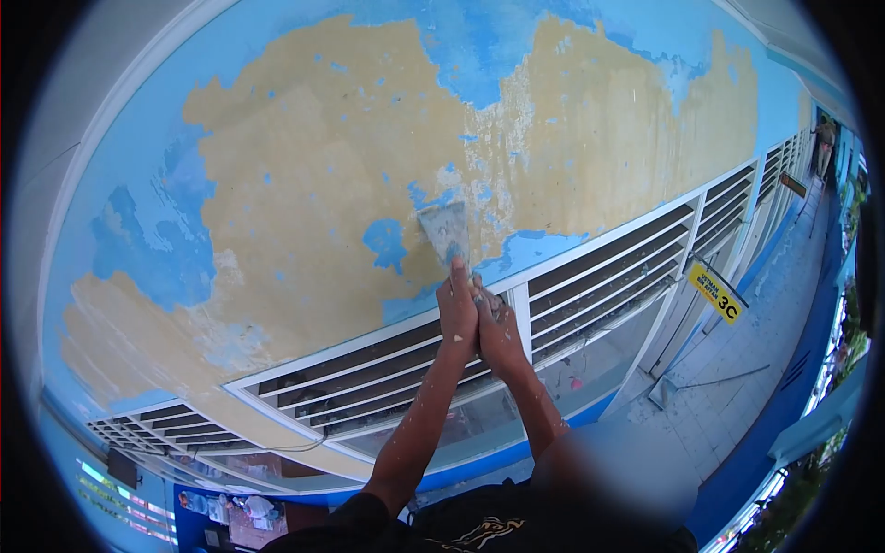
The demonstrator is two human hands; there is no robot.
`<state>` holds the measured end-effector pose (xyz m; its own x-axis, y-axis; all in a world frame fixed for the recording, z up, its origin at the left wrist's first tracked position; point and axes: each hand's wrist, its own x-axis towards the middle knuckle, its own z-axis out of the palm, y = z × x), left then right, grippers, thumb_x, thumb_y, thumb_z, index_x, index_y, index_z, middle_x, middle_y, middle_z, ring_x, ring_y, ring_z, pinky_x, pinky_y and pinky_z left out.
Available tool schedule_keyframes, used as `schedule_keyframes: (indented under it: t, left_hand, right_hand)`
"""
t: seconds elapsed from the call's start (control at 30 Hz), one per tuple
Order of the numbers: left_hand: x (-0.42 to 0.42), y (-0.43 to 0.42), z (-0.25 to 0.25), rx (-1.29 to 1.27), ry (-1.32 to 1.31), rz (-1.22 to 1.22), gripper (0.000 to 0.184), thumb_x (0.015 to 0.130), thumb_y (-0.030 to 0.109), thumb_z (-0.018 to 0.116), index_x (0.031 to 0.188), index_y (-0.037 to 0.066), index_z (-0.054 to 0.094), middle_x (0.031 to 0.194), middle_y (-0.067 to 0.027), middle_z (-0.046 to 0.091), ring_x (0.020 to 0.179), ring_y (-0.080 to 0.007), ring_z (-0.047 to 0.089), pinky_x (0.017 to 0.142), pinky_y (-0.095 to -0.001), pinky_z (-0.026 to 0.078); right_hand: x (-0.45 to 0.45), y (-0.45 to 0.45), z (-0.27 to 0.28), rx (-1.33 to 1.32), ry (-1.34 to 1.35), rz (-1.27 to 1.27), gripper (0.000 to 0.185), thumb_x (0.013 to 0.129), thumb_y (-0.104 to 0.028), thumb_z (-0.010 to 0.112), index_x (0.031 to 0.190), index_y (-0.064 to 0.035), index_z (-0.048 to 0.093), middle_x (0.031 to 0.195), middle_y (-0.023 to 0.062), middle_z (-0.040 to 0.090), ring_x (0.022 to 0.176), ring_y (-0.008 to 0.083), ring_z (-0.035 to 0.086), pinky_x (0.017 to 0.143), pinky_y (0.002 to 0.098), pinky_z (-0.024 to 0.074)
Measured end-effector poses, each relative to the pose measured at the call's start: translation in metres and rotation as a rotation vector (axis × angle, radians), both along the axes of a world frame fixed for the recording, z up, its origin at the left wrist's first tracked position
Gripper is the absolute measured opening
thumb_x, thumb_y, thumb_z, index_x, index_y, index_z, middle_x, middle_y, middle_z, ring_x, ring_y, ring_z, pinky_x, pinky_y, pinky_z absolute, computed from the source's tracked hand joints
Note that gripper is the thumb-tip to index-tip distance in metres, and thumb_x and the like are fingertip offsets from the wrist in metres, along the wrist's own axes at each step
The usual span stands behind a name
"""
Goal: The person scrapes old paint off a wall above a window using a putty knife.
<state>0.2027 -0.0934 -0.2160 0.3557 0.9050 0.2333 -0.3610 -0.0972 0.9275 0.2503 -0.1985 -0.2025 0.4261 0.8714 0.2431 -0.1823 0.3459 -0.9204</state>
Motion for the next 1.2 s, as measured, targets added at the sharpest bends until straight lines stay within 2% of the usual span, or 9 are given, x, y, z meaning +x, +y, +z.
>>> schedule_keyframes:
  t: [0.1,0.23,0.37,0.53,0.7,0.8,0.93,1.13,1.2]
  left_hand:
    - [0.009,-0.001,0.015,-0.036,-0.094,0.069,0.063,0.104,0.058,0.054,0.085,-0.002,0.056,0.066,-0.0079,0.053,0.053,-0.0191,0.058,0.052,-0.0334,0.048]
    - [0.008,0.005,-0.027,-0.034,0.031,0.121,0.061,0.104,0.057,0.054,0.081,0.001,0.052,0.062,-0.0084,0.052,0.050,-0.0202,0.057,0.052,-0.0336,0.048]
    - [0.015,0.000,0.013,-0.005,-0.032,0.041,0.063,0.103,0.059,0.055,0.078,0.002,0.051,0.065,-0.0104,0.054,0.051,-0.0211,0.057,0.053,-0.0347,0.048]
    - [0.015,0.013,-0.032,0.006,0.006,0.137,0.063,0.103,0.059,0.054,0.076,0.003,0.049,0.061,-0.0089,0.052,0.050,-0.0219,0.057,0.054,-0.0352,0.048]
    - [0.020,-0.006,0.024,0.004,-0.062,0.020,0.062,0.104,0.058,0.053,0.077,0.002,0.051,0.062,-0.0079,0.053,0.051,-0.0208,0.057,0.053,-0.0342,0.048]
    - [0.018,-0.009,0.034,0.005,-0.033,0.052,0.061,0.104,0.057,0.054,0.078,0.002,0.052,0.062,-0.0078,0.053,0.050,-0.0196,0.057,0.052,-0.0334,0.047]
    - [0.008,0.013,-0.016,-0.057,-0.062,0.039,0.059,0.103,0.056,0.056,0.080,0.002,0.054,0.062,-0.0074,0.053,0.051,-0.0189,0.057,0.051,-0.0328,0.047]
    - [-0.002,-0.010,0.047,-0.048,-0.048,0.029,0.061,0.102,0.059,0.057,0.081,0.003,0.053,0.060,-0.0067,0.051,0.052,-0.0195,0.056,0.052,-0.0345,0.046]
    - [-0.009,0.001,0.003,-0.014,-0.019,0.063,0.061,0.102,0.060,0.056,0.081,0.003,0.054,0.059,-0.0068,0.052,0.052,-0.0198,0.056,0.053,-0.0341,0.046]
  right_hand:
    - [0.007,0.012,-0.006,-0.004,-0.041,-0.018,0.052,0.110,-0.030,0.048,0.143,0.0108,0.052,0.132,0.0236,0.066,0.119,0.0220,0.061,0.103,0.0329,0.0474]
    - [0.002,0.026,-0.054,0.017,0.033,-0.132,0.050,0.110,-0.029,0.047,0.137,0.0116,0.056,0.124,0.0235,0.071,0.112,0.0212,0.064,0.099,0.0338,0.0492]
    - [0.014,0.007,0.001,-0.046,0.019,0.002,0.050,0.110,-0.030,0.045,0.137,0.0105,0.058,0.121,0.0239,0.071,0.109,0.0209,0.065,0.098,0.0355,0.0497]
    - [0.016,0.019,-0.038,0.000,-0.117,-0.094,0.049,0.110,-0.031,0.044,0.137,0.0080,0.060,0.127,0.0234,0.070,0.119,0.0222,0.064,0.103,0.0348,0.0472]
    - [0.018,-0.002,0.021,-0.106,0.020,-0.001,0.048,0.110,-0.028,0.045,0.139,0.0087,0.058,0.135,0.0236,0.065,0.129,0.0230,0.058,0.108,0.0334,0.0440]
    - [0.015,0.007,0.012,-0.017,-0.005,-0.033,0.047,0.109,-0.024,0.046,0.139,0.0107,0.056,0.139,0.0242,0.063,0.129,0.0224,0.057,0.109,0.0337,0.0431]
    - [0.005,0.013,-0.021,0.111,-0.163,-0.133,0.046,0.109,-0.022,0.046,0.139,0.0115,0.056,0.135,0.0256,0.065,0.126,0.0213,0.059,0.109,0.0331,0.0430]
    - [0.002,0.003,0.028,0.023,-0.063,0.020,0.049,0.109,-0.025,0.046,0.139,0.0136,0.054,0.130,0.0268,0.067,0.124,0.0228,0.061,0.107,0.0335,0.0449]
    - [-0.004,0.012,-0.015,0.052,-0.208,-0.124,0.051,0.109,-0.026,0.046,0.140,0.0140,0.053,0.132,0.0278,0.066,0.125,0.0235,0.061,0.106,0.0341,0.0452]
